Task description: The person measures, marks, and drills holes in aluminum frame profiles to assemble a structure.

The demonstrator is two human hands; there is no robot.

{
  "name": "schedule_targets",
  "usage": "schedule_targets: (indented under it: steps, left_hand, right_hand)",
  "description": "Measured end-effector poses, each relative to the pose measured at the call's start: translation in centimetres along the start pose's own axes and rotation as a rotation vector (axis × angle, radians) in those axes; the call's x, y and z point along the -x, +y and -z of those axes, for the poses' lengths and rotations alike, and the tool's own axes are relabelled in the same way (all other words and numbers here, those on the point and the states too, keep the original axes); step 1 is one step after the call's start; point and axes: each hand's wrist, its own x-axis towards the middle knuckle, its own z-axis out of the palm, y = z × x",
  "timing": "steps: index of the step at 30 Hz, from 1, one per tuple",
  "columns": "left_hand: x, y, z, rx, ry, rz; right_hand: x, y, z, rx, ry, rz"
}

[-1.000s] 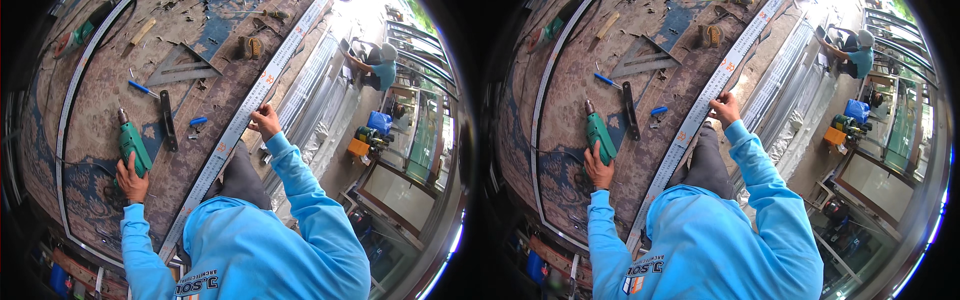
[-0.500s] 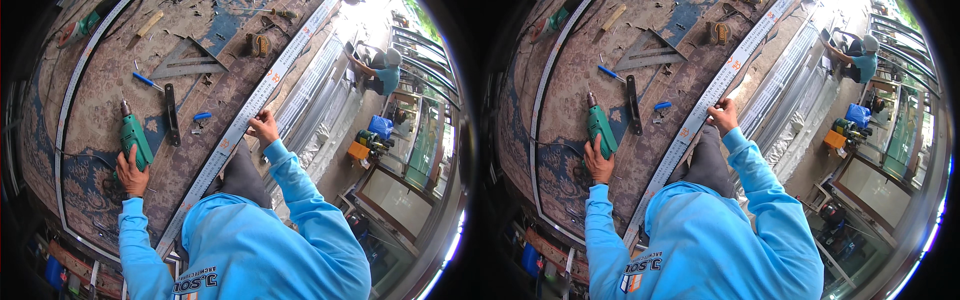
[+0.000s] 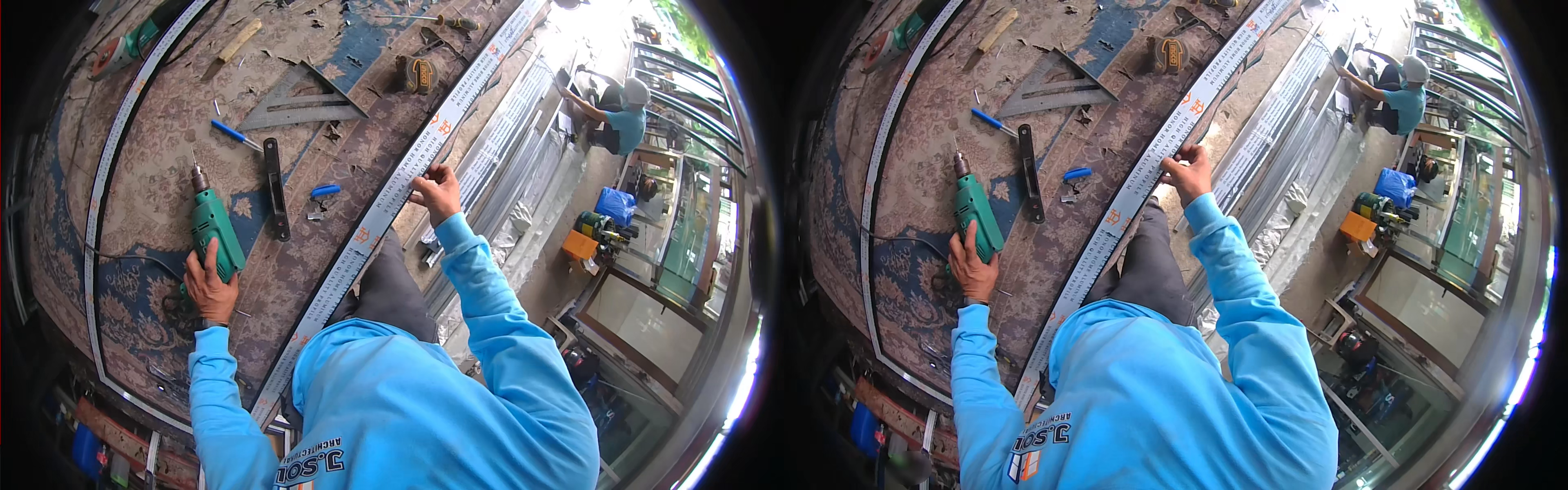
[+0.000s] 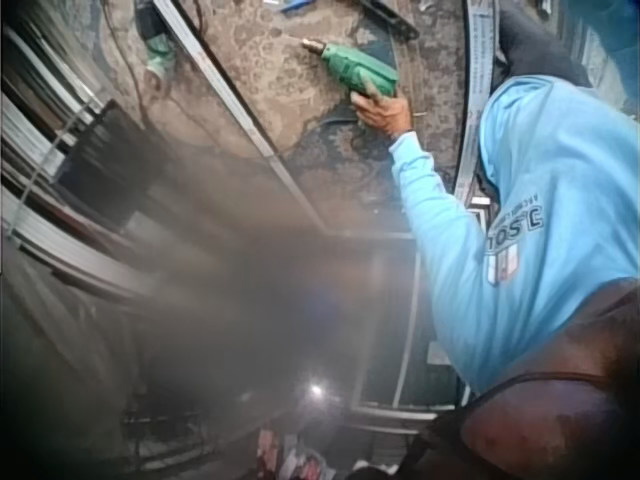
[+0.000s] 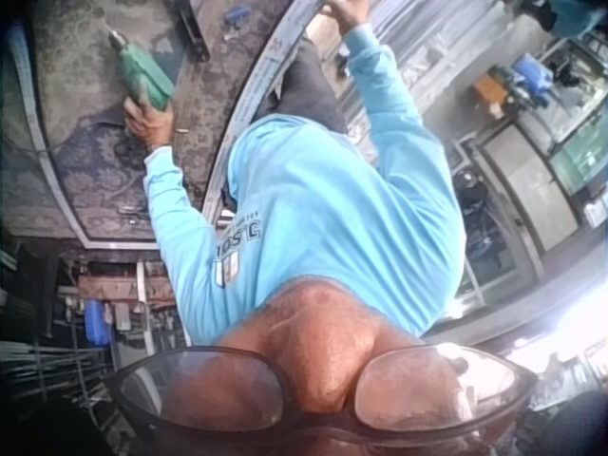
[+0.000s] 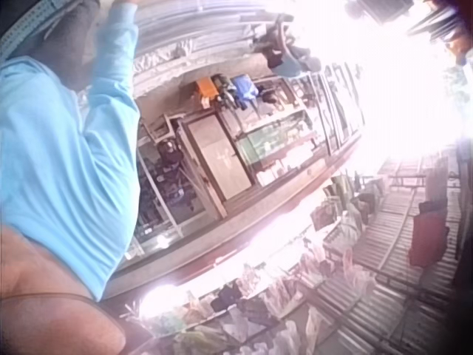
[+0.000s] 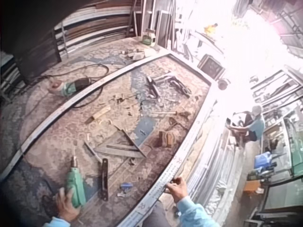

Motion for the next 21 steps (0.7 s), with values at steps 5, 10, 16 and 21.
schedule_targets:
  steps: [5,10,16,21]
  left_hand:
    - [0.1,0.0,-0.1,-0.006,0.002,0.003]
    - [0.1,0.1,-0.1,-0.010,-0.016,0.017]
    - [0.0,0.1,0.1,-0.031,-0.033,0.018]
    - [-0.1,0.2,0.3,-0.037,-0.048,0.018]
  right_hand:
    - [-0.5,-0.3,0.3,-0.036,-0.018,-0.027]
    - [0.6,0.3,0.0,-0.019,-0.014,-0.064]
    - [2.8,1.3,-0.9,0.027,-0.037,-0.105]
    - [5.2,3.1,-1.7,-0.010,-0.061,-0.155]
